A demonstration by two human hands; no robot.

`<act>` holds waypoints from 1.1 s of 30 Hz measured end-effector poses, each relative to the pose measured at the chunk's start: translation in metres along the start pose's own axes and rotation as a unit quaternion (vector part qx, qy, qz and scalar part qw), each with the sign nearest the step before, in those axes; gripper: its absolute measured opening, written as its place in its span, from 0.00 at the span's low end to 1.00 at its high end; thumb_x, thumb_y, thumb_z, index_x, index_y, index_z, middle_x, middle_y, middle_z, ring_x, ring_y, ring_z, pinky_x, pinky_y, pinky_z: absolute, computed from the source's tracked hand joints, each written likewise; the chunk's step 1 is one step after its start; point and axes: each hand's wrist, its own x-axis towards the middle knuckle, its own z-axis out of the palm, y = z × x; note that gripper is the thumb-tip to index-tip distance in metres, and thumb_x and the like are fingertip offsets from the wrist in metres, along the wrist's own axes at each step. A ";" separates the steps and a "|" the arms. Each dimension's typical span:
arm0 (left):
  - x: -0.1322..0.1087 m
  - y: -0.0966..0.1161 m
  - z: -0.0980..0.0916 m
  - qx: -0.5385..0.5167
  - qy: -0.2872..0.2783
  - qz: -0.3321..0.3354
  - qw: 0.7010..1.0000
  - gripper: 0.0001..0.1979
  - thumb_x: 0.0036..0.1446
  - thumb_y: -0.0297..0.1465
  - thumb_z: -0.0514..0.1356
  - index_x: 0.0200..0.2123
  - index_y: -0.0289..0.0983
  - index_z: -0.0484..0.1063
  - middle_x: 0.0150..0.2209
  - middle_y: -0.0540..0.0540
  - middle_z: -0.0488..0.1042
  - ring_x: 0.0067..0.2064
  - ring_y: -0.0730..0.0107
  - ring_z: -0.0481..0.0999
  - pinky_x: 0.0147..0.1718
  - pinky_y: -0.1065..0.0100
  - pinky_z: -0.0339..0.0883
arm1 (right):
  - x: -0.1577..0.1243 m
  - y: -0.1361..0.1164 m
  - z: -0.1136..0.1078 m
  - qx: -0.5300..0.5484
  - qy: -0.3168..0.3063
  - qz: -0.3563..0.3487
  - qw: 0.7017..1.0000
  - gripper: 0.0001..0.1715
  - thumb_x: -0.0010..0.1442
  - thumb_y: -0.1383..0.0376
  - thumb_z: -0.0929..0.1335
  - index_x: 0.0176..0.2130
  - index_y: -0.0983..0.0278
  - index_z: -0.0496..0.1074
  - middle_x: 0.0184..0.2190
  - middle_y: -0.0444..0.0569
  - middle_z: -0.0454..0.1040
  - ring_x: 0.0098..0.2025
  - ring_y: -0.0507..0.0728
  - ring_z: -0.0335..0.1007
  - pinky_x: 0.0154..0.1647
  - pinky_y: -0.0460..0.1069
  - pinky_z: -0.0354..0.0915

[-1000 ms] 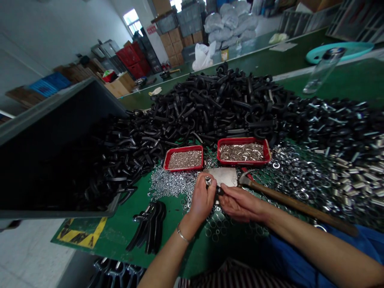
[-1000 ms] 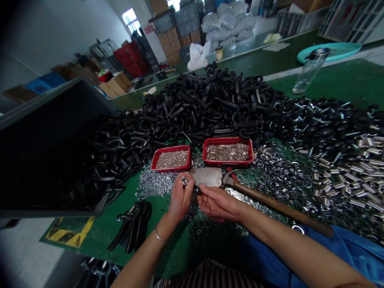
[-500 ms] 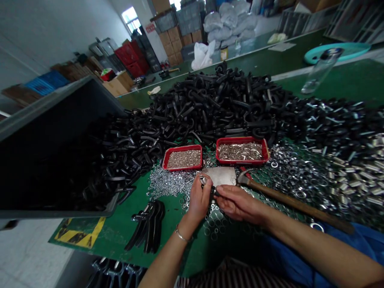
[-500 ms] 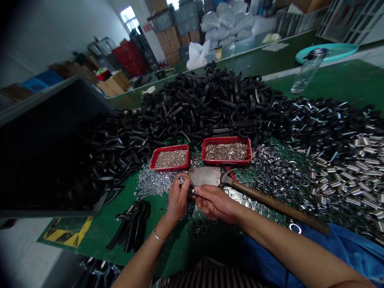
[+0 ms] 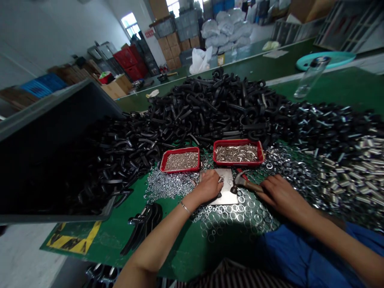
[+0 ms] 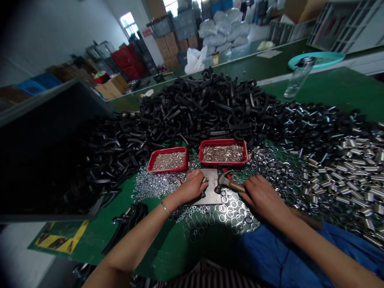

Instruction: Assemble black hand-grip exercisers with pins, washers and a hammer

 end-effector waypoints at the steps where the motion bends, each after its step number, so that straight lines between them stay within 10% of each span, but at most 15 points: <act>1: 0.005 0.003 -0.001 0.010 0.014 -0.003 1.000 0.11 0.63 0.39 0.59 0.39 0.36 0.69 0.42 0.42 0.69 0.47 0.56 0.68 0.51 0.54 0.61 | -0.003 0.003 -0.003 0.015 0.002 0.004 1.000 0.16 0.68 0.55 0.62 0.35 0.63 0.69 0.34 0.55 0.71 0.38 0.63 0.66 0.42 0.56 0.62; 7: 0.062 0.014 -0.033 0.086 0.109 0.018 0.990 0.07 0.66 0.32 0.55 0.39 0.39 0.73 0.42 0.43 0.73 0.47 0.58 0.69 0.50 0.58 0.59 | -0.012 0.007 -0.019 0.133 -0.018 0.096 0.986 0.14 0.69 0.52 0.61 0.38 0.60 0.62 0.31 0.49 0.73 0.30 0.57 0.70 0.29 0.50 0.61; 13: 0.136 0.014 -0.027 0.244 -0.033 0.002 0.969 0.10 0.60 0.21 0.55 0.35 0.31 0.78 0.40 0.34 0.77 0.46 0.54 0.74 0.48 0.56 0.58 | 0.015 -0.025 -0.013 0.072 -0.031 0.059 0.995 0.09 0.70 0.59 0.58 0.41 0.61 0.62 0.36 0.52 0.75 0.32 0.58 0.74 0.29 0.49 0.61; 22: 0.134 0.011 -0.020 0.250 -0.026 -0.005 0.968 0.16 0.63 0.21 0.49 0.44 0.26 0.76 0.43 0.29 0.78 0.46 0.51 0.75 0.49 0.53 0.56 | -0.021 0.020 -0.037 -0.003 -0.008 0.150 0.989 0.13 0.67 0.53 0.60 0.39 0.59 0.62 0.32 0.51 0.75 0.26 0.59 0.70 0.22 0.49 0.53; 28: 0.143 0.019 -0.020 0.240 -0.045 -0.043 0.969 0.15 0.60 0.18 0.51 0.40 0.25 0.78 0.43 0.28 0.78 0.45 0.51 0.77 0.49 0.50 0.57 | -0.007 -0.008 -0.019 0.149 -0.017 0.172 0.974 0.13 0.66 0.53 0.63 0.39 0.59 0.63 0.29 0.48 0.74 0.28 0.58 0.71 0.27 0.49 0.59; 33: 0.142 0.020 -0.019 0.217 -0.033 -0.067 0.973 0.13 0.60 0.17 0.52 0.36 0.25 0.78 0.39 0.28 0.79 0.43 0.50 0.78 0.48 0.49 0.59 | 0.011 -0.025 -0.014 0.452 -0.035 0.223 0.863 0.18 0.63 0.49 0.66 0.41 0.59 0.62 0.31 0.47 0.75 0.24 0.54 0.69 0.22 0.48 0.61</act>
